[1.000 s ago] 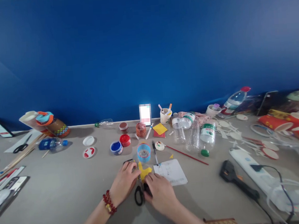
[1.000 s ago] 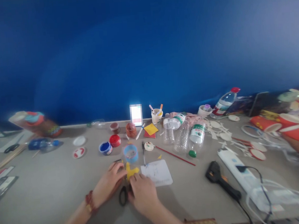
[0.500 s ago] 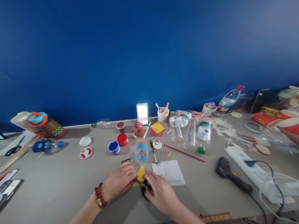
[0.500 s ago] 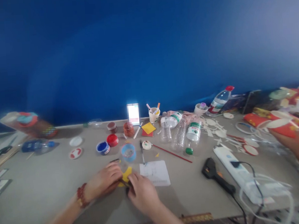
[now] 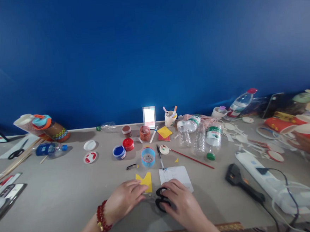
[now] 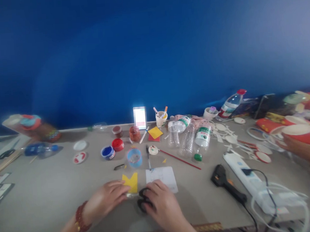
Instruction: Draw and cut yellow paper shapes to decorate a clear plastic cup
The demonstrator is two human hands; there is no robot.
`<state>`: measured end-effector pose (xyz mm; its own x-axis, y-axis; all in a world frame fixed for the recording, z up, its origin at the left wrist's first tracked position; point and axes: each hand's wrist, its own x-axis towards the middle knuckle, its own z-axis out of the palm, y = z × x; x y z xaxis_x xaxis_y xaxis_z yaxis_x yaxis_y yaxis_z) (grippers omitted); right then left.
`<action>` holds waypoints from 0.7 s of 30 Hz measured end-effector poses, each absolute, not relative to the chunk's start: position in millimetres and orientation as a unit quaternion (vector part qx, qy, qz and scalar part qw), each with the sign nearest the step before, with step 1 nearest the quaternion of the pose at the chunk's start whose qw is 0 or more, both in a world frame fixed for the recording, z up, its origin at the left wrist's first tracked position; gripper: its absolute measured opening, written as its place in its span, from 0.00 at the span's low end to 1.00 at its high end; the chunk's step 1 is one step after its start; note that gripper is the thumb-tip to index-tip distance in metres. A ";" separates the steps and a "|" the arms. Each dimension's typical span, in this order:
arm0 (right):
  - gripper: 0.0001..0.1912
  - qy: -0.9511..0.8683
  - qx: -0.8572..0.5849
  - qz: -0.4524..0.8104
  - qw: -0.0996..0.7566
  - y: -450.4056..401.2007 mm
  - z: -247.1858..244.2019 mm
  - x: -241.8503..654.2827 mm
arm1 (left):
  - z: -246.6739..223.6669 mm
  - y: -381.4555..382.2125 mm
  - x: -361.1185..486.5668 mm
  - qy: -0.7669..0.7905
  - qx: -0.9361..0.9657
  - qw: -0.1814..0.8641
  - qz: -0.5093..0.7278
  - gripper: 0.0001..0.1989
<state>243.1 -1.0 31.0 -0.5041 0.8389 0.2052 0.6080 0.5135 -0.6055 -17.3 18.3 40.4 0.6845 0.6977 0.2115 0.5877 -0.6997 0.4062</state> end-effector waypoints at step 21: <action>0.12 -0.598 -0.434 0.620 0.262 -25.0 28.6 292.9 | 10.1 30.7 12.8 0.544 0.811 0.145 0.161 0.06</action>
